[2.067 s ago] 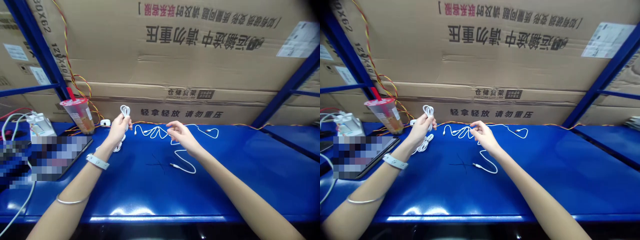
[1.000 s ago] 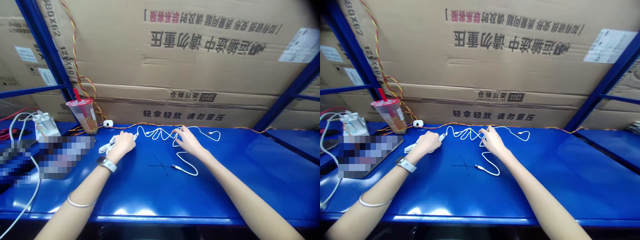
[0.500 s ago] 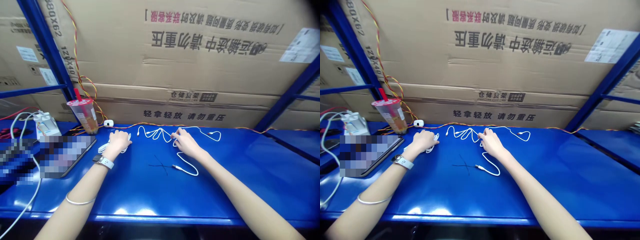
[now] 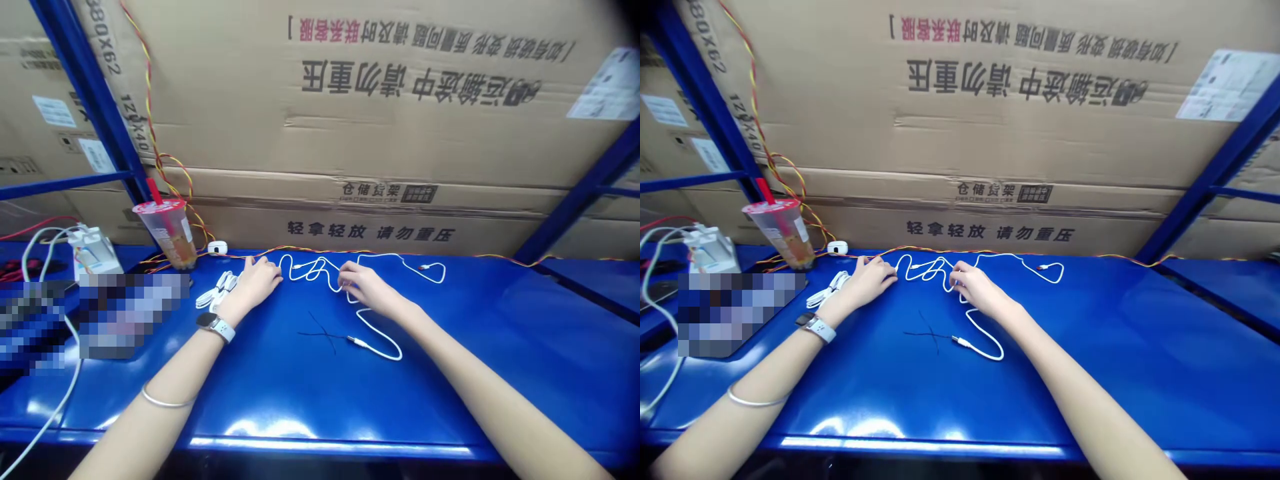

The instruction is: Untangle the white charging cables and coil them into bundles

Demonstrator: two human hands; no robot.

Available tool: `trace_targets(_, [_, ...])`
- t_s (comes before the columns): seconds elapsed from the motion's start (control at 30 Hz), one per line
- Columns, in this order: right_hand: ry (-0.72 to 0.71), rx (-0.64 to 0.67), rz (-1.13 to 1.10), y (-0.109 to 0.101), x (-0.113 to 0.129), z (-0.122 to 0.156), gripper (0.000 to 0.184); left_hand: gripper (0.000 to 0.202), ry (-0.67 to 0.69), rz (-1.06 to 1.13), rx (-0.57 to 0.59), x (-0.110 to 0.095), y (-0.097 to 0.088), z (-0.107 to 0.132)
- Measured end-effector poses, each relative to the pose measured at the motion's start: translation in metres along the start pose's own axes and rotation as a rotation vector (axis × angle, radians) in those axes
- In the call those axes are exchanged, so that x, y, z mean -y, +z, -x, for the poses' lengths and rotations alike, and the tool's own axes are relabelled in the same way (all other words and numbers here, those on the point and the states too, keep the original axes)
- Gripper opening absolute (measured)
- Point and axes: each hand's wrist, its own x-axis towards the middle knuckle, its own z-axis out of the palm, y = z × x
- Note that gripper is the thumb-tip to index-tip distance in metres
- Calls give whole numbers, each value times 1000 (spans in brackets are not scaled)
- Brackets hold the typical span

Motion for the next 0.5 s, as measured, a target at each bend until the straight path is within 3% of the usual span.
trace_targets(0.13, [-68,-78,-26,-5,4,-3,18,23,-14,-16,-38,-5,-2,-1])
trace_targets(0.3, [-142,-184,-12,-12,19,-3,20,28,-157,66,-66,-10,1,-4])
trace_targets(0.5, [-194,-122,88,-14,39,-1,26,31,-156,57,-20,-17,3,-4])
